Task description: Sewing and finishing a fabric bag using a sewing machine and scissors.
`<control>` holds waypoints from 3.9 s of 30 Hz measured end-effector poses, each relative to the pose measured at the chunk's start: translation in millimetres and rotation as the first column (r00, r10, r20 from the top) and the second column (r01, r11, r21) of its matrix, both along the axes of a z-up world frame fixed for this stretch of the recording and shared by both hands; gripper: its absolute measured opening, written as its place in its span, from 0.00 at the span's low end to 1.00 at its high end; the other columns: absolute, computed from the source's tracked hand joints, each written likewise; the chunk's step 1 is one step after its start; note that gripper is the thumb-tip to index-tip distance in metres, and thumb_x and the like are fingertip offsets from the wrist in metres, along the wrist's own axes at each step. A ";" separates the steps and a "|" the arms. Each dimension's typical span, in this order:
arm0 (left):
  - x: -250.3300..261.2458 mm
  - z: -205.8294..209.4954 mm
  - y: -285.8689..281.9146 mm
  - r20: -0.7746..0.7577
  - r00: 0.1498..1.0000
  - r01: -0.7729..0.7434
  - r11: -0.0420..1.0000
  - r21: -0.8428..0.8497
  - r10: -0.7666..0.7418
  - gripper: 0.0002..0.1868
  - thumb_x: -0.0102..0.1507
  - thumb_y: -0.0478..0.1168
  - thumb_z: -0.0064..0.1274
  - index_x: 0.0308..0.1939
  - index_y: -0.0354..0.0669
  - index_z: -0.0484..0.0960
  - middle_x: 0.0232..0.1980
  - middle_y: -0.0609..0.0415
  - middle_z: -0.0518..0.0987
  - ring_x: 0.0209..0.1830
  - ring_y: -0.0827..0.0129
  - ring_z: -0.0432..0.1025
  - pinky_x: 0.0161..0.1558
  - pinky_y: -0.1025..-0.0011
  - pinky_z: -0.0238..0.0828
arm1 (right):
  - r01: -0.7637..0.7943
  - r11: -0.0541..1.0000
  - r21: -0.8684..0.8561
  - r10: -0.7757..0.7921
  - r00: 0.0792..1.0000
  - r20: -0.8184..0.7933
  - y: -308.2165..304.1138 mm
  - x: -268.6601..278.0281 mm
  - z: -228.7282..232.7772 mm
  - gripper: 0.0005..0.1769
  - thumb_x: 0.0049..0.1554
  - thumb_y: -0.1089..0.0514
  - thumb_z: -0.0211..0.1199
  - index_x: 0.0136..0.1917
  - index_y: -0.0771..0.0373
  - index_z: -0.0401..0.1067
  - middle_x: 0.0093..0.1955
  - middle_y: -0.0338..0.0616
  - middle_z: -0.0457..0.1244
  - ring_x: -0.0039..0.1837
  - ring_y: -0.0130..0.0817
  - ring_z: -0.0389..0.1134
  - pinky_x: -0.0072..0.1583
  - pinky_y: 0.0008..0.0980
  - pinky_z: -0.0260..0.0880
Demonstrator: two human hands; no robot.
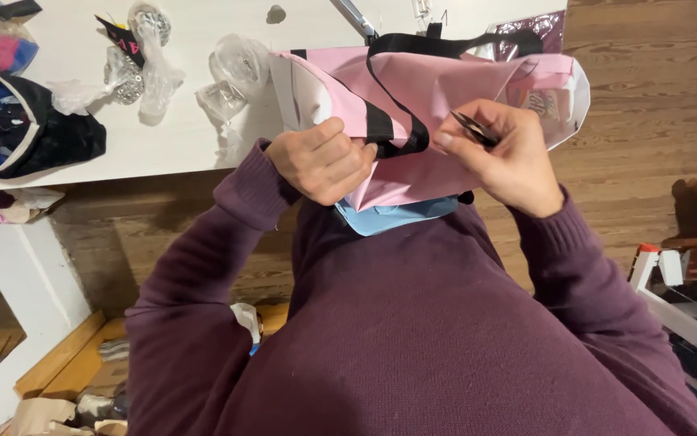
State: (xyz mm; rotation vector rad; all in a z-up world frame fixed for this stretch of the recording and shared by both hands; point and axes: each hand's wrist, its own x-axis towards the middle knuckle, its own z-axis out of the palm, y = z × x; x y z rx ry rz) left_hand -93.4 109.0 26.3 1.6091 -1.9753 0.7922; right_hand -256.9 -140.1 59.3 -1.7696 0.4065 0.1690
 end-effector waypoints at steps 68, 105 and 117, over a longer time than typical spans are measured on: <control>-14.5 14.4 -24.8 -0.697 0.633 -0.263 0.941 0.214 0.336 0.07 0.75 0.38 0.51 0.46 0.37 0.73 0.43 0.52 0.73 0.41 0.63 0.71 0.44 0.65 0.71 | -0.195 0.760 -0.620 0.364 0.918 0.158 8.5 52.5 52.2 0.16 0.69 0.50 0.63 0.53 0.68 0.69 0.37 0.47 0.68 0.37 0.37 0.71 0.38 0.33 0.67; -13.4 12.0 -16.3 -0.991 -0.047 -0.338 0.931 0.137 0.129 0.09 0.75 0.37 0.45 0.53 0.33 0.74 0.47 0.50 0.81 0.43 0.69 0.83 0.40 0.73 0.80 | -0.307 0.706 -0.639 0.584 0.762 0.279 15.2 79.6 27.9 0.21 0.49 0.59 0.74 0.56 0.64 0.79 0.41 0.49 0.70 0.36 0.39 0.72 0.40 0.34 0.72; -22.7 35.5 -4.1 -0.901 0.242 -0.283 0.914 0.291 0.361 0.15 0.66 0.40 0.60 0.54 0.37 0.84 0.50 0.48 0.83 0.49 0.61 0.80 0.53 0.66 0.75 | 0.204 0.663 -0.720 0.562 0.499 0.659 24.2 70.7 -31.0 0.08 0.49 0.68 0.73 0.43 0.68 0.77 0.28 0.41 0.57 0.30 0.36 0.61 0.35 0.37 0.58</control>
